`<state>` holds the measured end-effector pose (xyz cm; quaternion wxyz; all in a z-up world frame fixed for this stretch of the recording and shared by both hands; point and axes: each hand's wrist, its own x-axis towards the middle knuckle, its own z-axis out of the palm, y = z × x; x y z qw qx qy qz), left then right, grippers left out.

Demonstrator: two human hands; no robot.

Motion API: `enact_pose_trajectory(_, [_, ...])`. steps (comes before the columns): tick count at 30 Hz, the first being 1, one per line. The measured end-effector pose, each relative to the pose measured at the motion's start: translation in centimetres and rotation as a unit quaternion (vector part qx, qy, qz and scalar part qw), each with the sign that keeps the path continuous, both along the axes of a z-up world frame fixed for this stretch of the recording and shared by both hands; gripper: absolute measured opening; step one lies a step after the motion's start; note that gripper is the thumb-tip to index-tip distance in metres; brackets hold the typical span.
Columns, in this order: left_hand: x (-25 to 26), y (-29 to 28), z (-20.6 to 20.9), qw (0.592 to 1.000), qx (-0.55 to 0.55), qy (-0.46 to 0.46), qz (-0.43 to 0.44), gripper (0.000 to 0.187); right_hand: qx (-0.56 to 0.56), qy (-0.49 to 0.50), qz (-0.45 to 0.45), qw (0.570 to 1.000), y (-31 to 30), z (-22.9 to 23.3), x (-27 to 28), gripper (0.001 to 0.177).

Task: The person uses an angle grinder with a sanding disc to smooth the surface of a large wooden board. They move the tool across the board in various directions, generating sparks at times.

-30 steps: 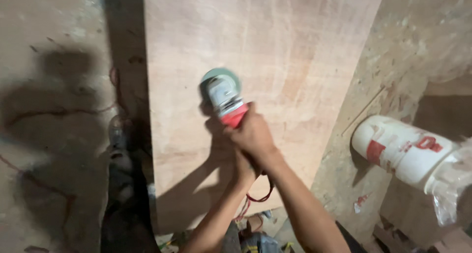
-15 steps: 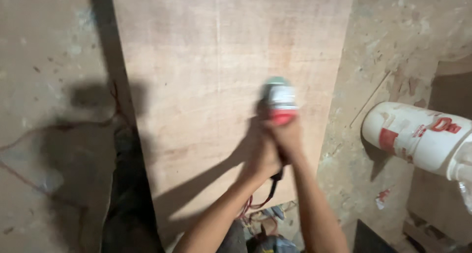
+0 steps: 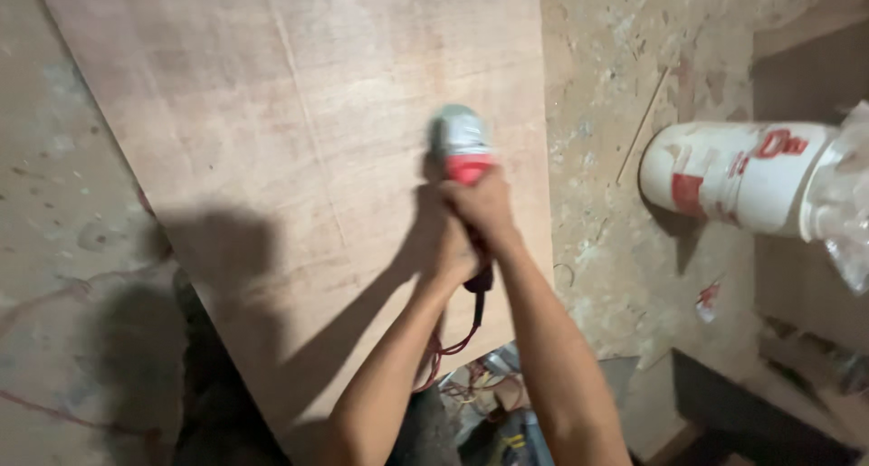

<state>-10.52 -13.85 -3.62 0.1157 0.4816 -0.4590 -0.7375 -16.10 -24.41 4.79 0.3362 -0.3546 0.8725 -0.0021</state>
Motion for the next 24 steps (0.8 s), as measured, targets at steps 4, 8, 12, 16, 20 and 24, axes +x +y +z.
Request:
enact_pose_trajectory(4, [1.6,4.6,4.9,0.978,-0.106,-0.048,-0.175,0.096,-0.016,0.051,-0.194,0.980,10.8,-1.3,-7.1,0.060])
enact_pose_trajectory(8, [4.9,9.2,8.6,0.942,-0.159,-0.046,-0.293,0.101,0.002,0.019,-0.375,0.927,25.1,-1.8,-4.5,0.063])
enact_pose_trajectory(12, [12.6,16.5,10.5,0.942,-0.138,0.022,-0.304,0.114,-0.211,-0.185,-0.565,0.776,36.4,-1.7,4.2,0.035])
enact_pose_trajectory(16, [21.7,20.7,10.4,0.940,-0.073,-0.035,-0.333,0.099,-0.298,-0.222,-0.486,0.791,40.5,-0.2,14.2,0.036])
enact_pose_trajectory(20, [29.6,21.7,10.3,0.951,-0.138,-0.107,-0.255,0.079,-0.270,-0.282,-0.367,0.844,38.1,1.9,21.8,0.019])
enact_pose_trajectory(24, [39.5,21.0,12.5,0.969,-0.105,-0.138,-0.179,0.085,-0.281,-0.393,-0.478,0.734,32.6,4.0,29.8,0.026])
